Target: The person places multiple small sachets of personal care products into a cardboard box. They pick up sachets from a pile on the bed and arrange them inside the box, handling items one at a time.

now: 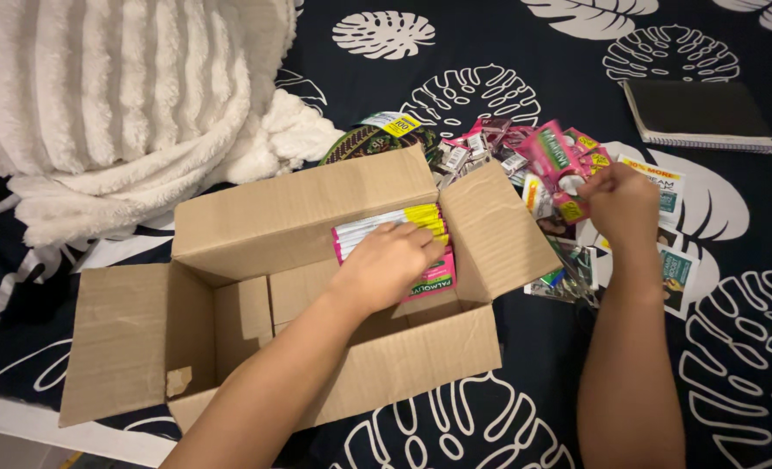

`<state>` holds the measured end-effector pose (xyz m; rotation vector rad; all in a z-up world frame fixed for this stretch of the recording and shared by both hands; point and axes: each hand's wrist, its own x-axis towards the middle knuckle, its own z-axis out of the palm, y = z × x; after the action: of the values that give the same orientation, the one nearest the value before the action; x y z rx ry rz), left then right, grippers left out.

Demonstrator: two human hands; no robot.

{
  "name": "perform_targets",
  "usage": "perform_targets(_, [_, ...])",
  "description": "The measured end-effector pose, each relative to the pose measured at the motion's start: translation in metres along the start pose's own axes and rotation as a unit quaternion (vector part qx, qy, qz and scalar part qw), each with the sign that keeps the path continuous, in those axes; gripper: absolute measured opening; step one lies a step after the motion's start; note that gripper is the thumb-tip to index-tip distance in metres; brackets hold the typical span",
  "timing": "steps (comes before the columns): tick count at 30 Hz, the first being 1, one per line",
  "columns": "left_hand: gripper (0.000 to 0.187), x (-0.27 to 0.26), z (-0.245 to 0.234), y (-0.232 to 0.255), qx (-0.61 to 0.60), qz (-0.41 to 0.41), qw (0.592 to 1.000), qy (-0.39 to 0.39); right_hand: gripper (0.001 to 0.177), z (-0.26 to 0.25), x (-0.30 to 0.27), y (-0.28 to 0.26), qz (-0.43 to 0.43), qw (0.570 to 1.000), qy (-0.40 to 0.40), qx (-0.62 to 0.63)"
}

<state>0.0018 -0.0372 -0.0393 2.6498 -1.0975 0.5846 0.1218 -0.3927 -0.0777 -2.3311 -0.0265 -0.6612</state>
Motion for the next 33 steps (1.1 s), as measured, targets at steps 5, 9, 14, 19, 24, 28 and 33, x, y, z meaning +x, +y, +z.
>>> perform_targets(5, [0.023,0.003,-0.01,0.004,-0.021,-0.012,0.998,-0.064,0.009,0.002,0.006,-0.002,0.077,0.996,-0.003,0.043])
perform_targets(9, [0.017,0.005,-0.011,0.005,-0.046,-0.009,0.998,-0.033,0.01,-0.009,0.011,-0.014,0.068,0.964,0.058,0.251])
perform_targets(14, [0.026,0.011,-0.019,0.008,-0.065,-0.056,0.996,0.018,0.003,-0.054,-0.013,-0.095,0.056,0.816,-0.008,0.575])
perform_targets(19, [0.037,0.007,-0.029,-0.001,-0.422,-0.196,0.878,0.117,0.009,-0.033,-0.056,-0.154,0.013,0.797,-0.192,0.572])
perform_targets(24, [0.032,0.006,-0.02,-0.026,-0.603,-0.26,0.726,0.203,0.006,0.011,-0.077,-0.184,0.006,0.848,-0.318,0.424])
perform_targets(28, [0.024,0.001,-0.034,-0.032,-0.611,-0.252,0.738,0.138,0.026,0.001,-0.074,-0.195,-0.011,0.841,-0.318,0.438])
perform_targets(33, [0.018,-0.004,-0.061,-0.029,-0.579,-0.243,0.777,-0.053,0.058,-0.027,-0.066,-0.205,-0.054,0.846,-0.309,0.43])
